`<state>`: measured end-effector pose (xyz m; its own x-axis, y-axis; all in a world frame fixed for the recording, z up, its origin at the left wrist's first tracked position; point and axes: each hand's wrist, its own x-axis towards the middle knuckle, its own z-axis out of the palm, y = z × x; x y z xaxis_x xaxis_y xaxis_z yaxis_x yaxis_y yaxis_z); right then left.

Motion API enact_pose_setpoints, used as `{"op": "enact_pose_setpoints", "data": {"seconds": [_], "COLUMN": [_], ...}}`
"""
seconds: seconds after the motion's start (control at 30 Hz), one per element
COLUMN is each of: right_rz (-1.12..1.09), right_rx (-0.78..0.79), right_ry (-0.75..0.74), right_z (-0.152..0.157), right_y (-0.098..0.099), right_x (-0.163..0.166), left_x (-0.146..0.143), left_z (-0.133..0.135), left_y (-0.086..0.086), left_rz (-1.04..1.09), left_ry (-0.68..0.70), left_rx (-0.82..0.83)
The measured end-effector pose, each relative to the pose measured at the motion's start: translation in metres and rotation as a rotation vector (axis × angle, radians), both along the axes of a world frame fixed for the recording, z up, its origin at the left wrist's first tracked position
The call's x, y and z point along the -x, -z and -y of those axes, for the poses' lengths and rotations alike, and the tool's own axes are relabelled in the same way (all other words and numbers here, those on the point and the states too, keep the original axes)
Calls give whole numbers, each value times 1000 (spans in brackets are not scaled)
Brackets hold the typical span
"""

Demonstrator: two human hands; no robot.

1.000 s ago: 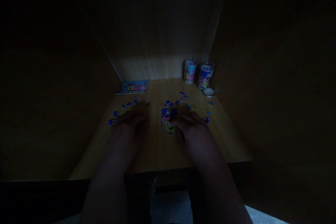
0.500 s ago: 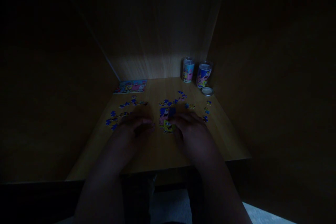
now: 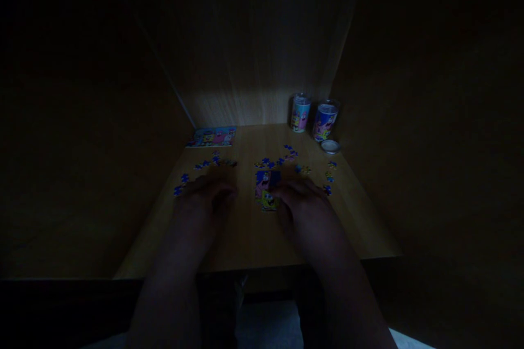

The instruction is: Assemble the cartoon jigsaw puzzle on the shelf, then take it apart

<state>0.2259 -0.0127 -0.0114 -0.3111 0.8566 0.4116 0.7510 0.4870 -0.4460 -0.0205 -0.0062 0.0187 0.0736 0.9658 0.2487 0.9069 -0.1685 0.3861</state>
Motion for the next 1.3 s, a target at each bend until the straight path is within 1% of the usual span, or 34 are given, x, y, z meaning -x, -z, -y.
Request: {"op": "enact_pose_setpoints", "data": {"seconds": [0.07,0.1,0.2,0.27,0.33,0.4,0.47,0.53,0.6,0.7,0.77,0.87,0.97,1.07,1.17,1.23,1.3], "right_rz": [10,13,11,13,18,21,23,27,30,28,19,17,44,50,36,27,24], "right_rx": [-4,-4,-8,-4,4,11,16,25,34,33,16,-5,10,28,49,56,31], "right_ry": [-2,-4,-6,-1,-2,-11,-14,-11,-17,-38,-35,-24,-25,-32,-42,-57,-52], "right_z": [0,0,0,0,0,0,-1,-2,-4,-5,-5,-6,-7,-8,-5,-3,-1], "right_y": [0,0,0,0,0,0,1,2,3,3,3,6,11,12,7,4,2], "right_x": [0,0,-1,-1,-1,-2,-3,-5,-7,-8,-8,-10,-12,-13,-10,-7,-5], "left_x": [2,3,2,-3,-12,-26,-42,-58,-70,-79,-82,-83,-83,-83,-77,-70,-60], "left_z": [0,0,1,5,14,28,42,53,60,64,64,63,59,52,45,41,35], "left_y": [-1,-1,-2,-5,-11,-20,-28,-34,-37,-33,-30,-25,-21,-19,-18,-18,-18], "left_rz": [-55,-66,-70,-46,24,122,129,115,98,63,27,5,28,30,71,132,168], "left_ry": [-75,-88,-64,1,158,413,608,711,751,776,782,778,764,721,665,597,501], "left_rx": [-9,-7,-19,-78,-140,-137,-115,-148,-199,-294,-325,-301,-279,-281,-262,-236,-222]}}
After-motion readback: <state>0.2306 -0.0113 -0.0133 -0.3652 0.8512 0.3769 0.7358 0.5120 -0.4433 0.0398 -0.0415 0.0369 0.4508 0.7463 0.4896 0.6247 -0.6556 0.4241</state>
